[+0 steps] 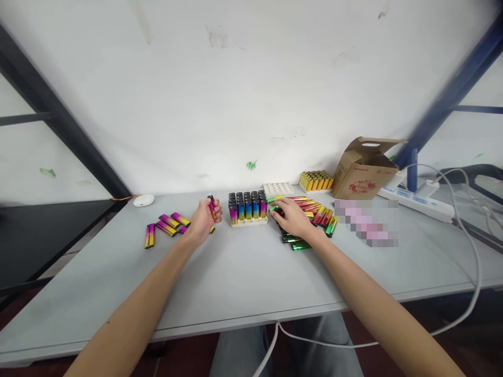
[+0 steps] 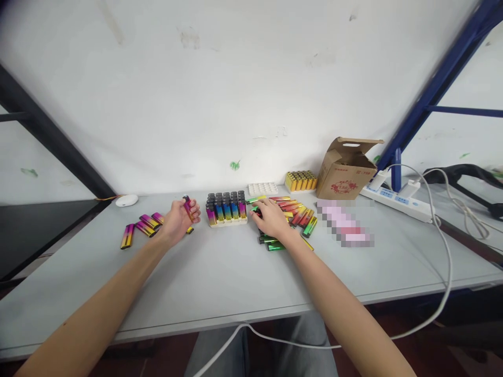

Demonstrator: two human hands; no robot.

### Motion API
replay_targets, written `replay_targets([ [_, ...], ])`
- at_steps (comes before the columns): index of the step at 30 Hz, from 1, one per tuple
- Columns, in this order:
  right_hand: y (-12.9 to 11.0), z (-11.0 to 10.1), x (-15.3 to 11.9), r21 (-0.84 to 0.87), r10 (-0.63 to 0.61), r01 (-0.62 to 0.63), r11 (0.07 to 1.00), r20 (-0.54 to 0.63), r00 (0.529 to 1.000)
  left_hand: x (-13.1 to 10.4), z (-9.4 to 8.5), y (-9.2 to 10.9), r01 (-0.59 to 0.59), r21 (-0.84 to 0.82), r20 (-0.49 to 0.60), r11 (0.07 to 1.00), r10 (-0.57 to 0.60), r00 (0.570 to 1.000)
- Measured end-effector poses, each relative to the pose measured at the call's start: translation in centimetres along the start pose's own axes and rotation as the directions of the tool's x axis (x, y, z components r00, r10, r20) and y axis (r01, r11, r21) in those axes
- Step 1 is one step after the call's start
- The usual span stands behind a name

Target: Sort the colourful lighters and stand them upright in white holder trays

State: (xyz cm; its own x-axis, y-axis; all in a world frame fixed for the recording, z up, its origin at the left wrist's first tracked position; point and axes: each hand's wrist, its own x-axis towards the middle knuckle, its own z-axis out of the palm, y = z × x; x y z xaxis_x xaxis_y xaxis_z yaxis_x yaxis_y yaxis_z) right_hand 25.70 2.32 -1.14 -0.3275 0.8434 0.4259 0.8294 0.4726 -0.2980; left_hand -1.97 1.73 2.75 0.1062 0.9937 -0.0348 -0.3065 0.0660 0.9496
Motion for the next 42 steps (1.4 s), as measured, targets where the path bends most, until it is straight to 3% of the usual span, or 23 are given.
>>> replay_targets([
  [8, 0.0, 0.0, 0.0, -0.016, -0.001, 0.001, 1.0, 0.009, 1.0, -0.1, -0.3, 0.0, -0.035, 0.009, 0.059, 0.999, 0.035, 0.998],
  [21, -0.2, -0.3, 0.0, 0.005, 0.003, -0.003, 1.0, 0.014, 1.0, -1.2, 0.7, 0.4, -0.048, 0.011, 0.096, 0.999, 0.047, 0.994],
  [29, -0.8, -0.9, 0.1, 0.148, 0.012, 0.01, 0.989, -0.15, 0.989, -1.5, 0.8, 0.5, -0.135, 0.053, 0.188, 0.989, 0.123, 0.974],
  [36, -1.1, -1.1, 0.1, 0.193, -0.007, 0.046, 0.98, -0.195, 0.981, -1.9, 1.2, 0.7, -0.188, 0.094, 0.14, 0.978, 0.174, 0.975],
  [42, -2.2, -1.3, -0.1, 0.21, -0.044, 0.091, 0.974, -0.22, 0.975, -2.9, 1.8, 0.8, -0.335, 0.287, 0.115, 0.898, 0.315, 0.942],
])
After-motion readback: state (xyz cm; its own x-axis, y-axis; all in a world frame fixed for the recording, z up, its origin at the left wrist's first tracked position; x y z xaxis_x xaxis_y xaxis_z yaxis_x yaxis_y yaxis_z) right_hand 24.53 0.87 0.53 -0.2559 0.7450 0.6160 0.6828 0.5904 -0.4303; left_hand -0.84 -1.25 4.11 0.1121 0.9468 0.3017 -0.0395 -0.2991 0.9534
